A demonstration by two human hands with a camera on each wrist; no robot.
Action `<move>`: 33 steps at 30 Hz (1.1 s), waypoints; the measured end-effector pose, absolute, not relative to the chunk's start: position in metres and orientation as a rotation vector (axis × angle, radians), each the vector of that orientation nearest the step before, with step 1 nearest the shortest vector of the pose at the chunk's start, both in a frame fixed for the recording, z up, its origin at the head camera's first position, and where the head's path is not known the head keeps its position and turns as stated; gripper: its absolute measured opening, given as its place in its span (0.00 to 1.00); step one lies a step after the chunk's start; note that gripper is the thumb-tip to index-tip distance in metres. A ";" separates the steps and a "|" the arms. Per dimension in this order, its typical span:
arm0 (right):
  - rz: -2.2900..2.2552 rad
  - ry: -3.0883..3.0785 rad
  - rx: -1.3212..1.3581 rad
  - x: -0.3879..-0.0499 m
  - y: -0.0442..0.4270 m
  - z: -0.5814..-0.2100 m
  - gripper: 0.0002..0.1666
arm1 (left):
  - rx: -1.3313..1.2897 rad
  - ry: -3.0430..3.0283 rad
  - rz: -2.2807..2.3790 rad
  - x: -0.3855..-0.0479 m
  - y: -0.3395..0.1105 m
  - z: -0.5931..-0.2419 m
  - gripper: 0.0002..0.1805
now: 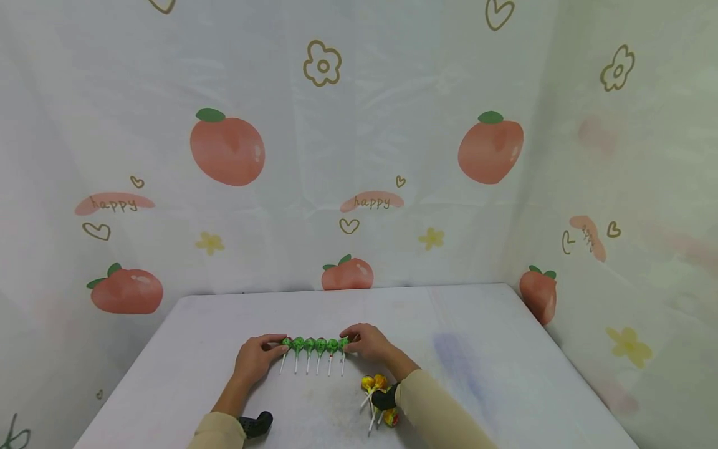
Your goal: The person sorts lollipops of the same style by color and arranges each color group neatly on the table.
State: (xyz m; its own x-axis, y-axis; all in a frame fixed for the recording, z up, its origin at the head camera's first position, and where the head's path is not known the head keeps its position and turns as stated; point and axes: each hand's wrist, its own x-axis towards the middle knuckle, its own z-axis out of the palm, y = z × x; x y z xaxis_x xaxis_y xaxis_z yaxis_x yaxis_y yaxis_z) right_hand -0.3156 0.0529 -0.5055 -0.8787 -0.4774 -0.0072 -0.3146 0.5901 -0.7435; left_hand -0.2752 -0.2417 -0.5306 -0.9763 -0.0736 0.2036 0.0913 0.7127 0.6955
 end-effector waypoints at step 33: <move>-1.223 2.584 -0.631 -0.313 0.054 -0.504 0.13 | -0.017 -2.707 -1.084 -0.275 -0.242 -0.531 0.15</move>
State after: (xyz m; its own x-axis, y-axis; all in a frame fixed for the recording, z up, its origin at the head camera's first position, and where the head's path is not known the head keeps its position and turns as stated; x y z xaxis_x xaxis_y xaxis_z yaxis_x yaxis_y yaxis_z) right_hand -0.3128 0.0537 -0.5036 -0.8852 -0.4652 -0.0096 -0.2874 0.5630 -0.7749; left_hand -0.2747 -0.2420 -0.5312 -0.9746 -0.0723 0.2118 0.0938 0.7272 0.6800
